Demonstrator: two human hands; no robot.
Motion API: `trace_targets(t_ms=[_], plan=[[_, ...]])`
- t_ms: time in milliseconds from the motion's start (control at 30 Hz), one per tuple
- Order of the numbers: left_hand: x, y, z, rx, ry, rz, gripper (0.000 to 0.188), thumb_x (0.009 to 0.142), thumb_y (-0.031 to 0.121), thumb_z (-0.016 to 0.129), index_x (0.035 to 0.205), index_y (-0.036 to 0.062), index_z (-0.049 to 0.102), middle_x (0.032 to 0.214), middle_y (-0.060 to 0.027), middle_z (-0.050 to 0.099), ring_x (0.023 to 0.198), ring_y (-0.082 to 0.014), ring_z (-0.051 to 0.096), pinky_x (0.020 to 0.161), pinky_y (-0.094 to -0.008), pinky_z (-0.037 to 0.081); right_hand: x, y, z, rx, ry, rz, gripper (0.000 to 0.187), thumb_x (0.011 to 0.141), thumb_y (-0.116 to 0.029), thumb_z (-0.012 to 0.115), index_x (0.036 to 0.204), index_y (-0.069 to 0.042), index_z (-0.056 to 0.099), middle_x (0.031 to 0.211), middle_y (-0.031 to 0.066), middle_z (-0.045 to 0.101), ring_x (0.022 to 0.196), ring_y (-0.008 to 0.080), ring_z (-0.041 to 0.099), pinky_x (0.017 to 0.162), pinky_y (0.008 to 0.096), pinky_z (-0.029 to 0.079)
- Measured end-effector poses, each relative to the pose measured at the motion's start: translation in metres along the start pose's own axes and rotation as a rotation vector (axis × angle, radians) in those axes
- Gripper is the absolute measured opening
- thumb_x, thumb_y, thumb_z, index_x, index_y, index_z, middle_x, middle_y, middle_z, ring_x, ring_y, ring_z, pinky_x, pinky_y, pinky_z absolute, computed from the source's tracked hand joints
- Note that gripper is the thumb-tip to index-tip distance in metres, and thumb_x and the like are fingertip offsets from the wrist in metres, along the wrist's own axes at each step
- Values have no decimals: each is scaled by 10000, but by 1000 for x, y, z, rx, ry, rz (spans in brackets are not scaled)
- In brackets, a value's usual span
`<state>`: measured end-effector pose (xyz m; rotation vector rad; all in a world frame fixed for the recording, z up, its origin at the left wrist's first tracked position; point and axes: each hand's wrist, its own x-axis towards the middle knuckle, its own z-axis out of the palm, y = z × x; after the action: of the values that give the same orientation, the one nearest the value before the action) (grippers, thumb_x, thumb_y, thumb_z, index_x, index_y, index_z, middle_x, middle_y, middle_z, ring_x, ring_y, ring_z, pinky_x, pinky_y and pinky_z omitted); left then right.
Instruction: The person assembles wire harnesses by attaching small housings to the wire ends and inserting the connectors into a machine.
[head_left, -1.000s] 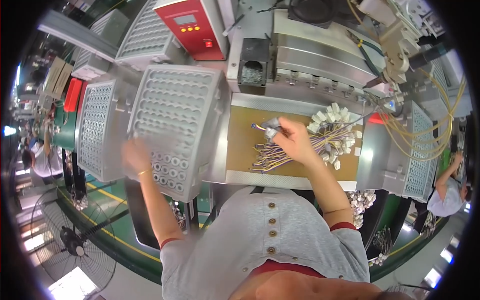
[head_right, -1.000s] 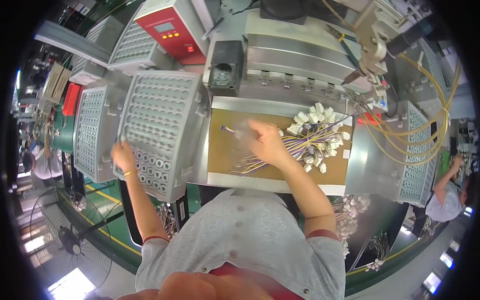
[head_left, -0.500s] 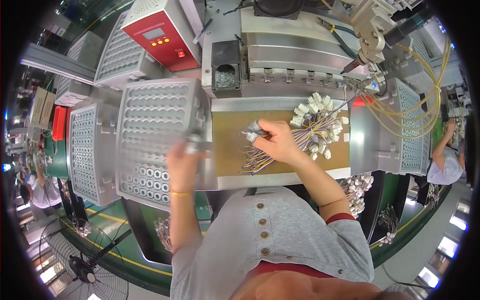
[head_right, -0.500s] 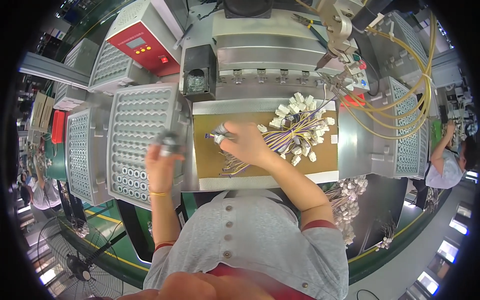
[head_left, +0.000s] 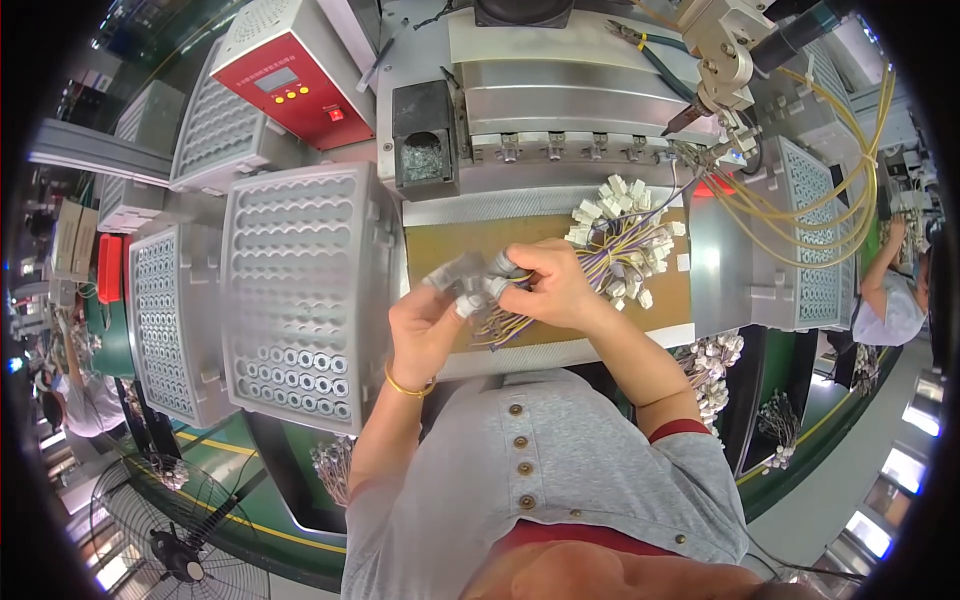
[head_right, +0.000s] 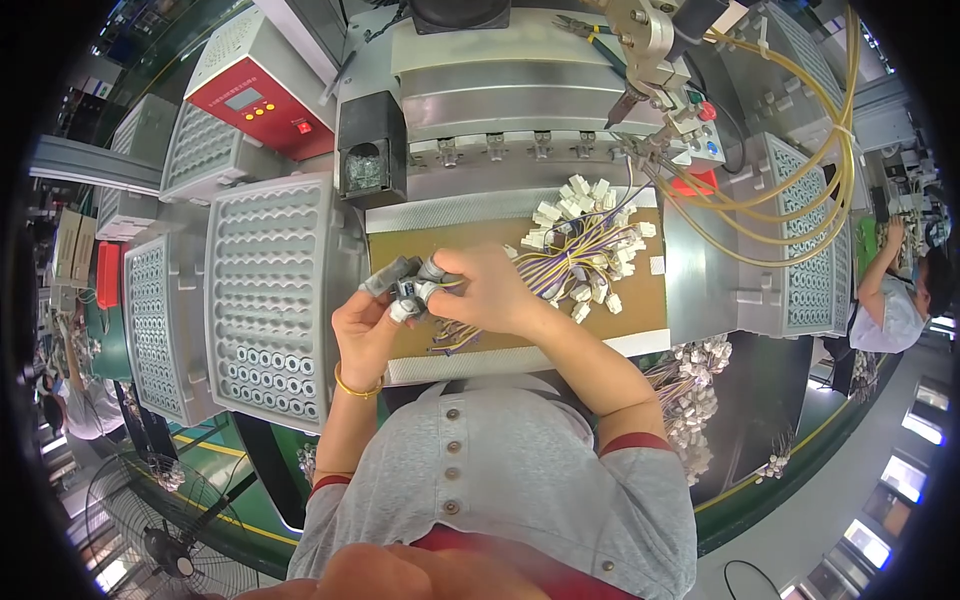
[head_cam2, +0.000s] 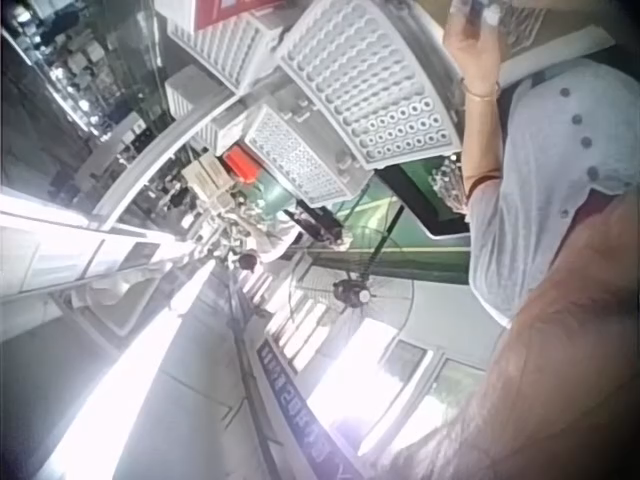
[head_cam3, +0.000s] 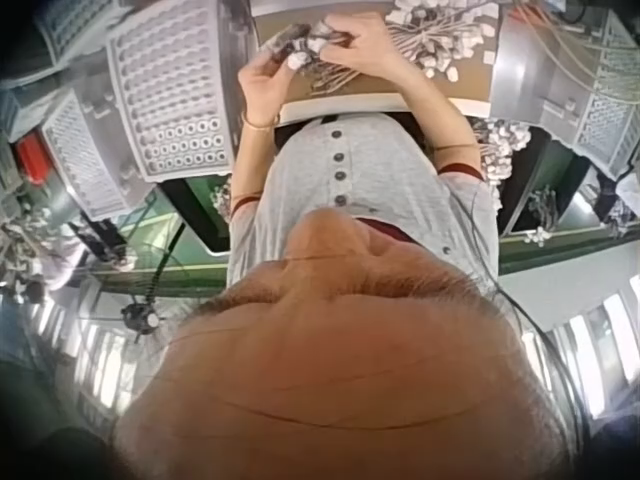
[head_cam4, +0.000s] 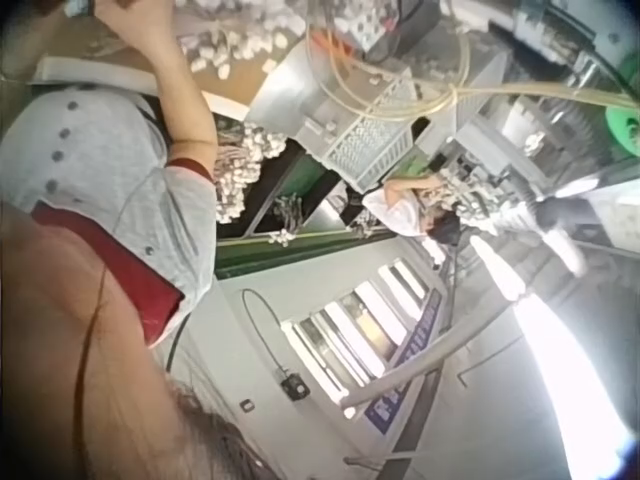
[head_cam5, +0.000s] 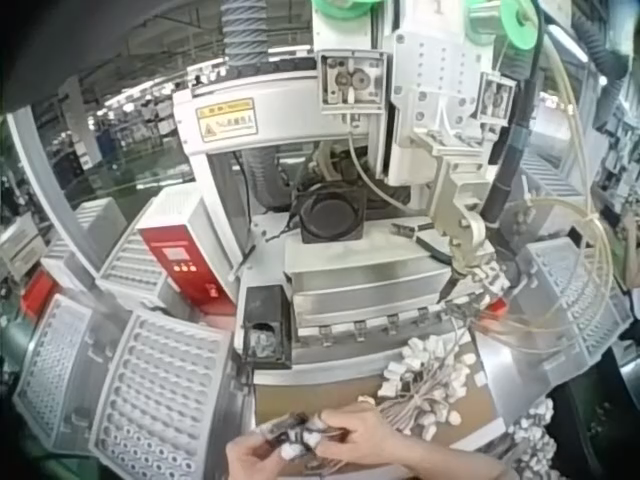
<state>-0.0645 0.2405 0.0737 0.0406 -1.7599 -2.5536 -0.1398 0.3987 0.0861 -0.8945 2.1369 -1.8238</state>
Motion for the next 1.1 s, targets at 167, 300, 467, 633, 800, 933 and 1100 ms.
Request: trace_targets(t_ms=[167, 300, 467, 633, 800, 933, 1100], plan=[[-1, 3, 6, 139, 17, 103, 343, 762, -21, 590, 1090, -81, 507, 1060, -121, 549, 917, -165, 532, 798, -290, 441, 5, -6, -7, -118, -22, -118, 191, 576, -32, 628, 587, -12, 438, 481, 72, 400, 400, 184, 368, 385, 286, 294], [-2, 2, 7, 198, 35, 93, 349, 755, -13, 601, 1087, -77, 514, 1051, -126, 554, 912, -154, 532, 797, -286, 439, 5, -5, -7, -139, -15, -148, 186, 570, -31, 614, 580, -14, 429, 474, 82, 381, 396, 206, 352, 381, 294, 287], [0, -12, -2, 127, 109, -26, 241, 758, -11, 596, 995, -49, 568, 952, -83, 593, 822, -107, 541, 669, -233, 455, -2, -3, 4, -34, -136, 70, 124, 643, -30, 583, 624, -8, 463, 480, 29, 390, 429, 98, 358, 401, 258, 292], [9, -18, -2, -233, 217, -92, 182, 837, 79, 487, 985, -7, 549, 865, -75, 601, 647, -113, 549, 490, -217, 421, -3, 9, 16, 147, 1, 205, 57, 775, -49, 543, 771, -6, 506, 588, -27, 455, 558, 25, 382, 472, 195, 337], [14, -18, 4, -332, 57, -104, 269, 835, 83, 495, 1091, -2, 491, 994, -82, 564, 718, -133, 559, 552, -233, 451, 6, 6, 7, 248, -74, 329, 43, 764, -43, 540, 771, -1, 530, 604, -31, 494, 555, 13, 422, 472, 182, 348], [21, -30, 10, -218, 68, -165, 435, 832, 111, 512, 1232, 9, 376, 1107, -64, 502, 798, -145, 557, 613, -255, 465, 13, 38, -2, 183, 392, 269, 40, 740, -20, 526, 765, -7, 554, 626, -28, 538, 531, 17, 456, 454, 176, 345], [20, -67, 12, 1047, -182, 247, 264, 682, 73, 585, 937, 8, 565, 759, -107, 563, 685, -250, 543, 589, -336, 445, 44, 31, -2, 384, 711, 374, 210, 706, -7, 505, 544, -63, 384, 490, 15, 455, 357, 84, 411, 312, 221, 288]])
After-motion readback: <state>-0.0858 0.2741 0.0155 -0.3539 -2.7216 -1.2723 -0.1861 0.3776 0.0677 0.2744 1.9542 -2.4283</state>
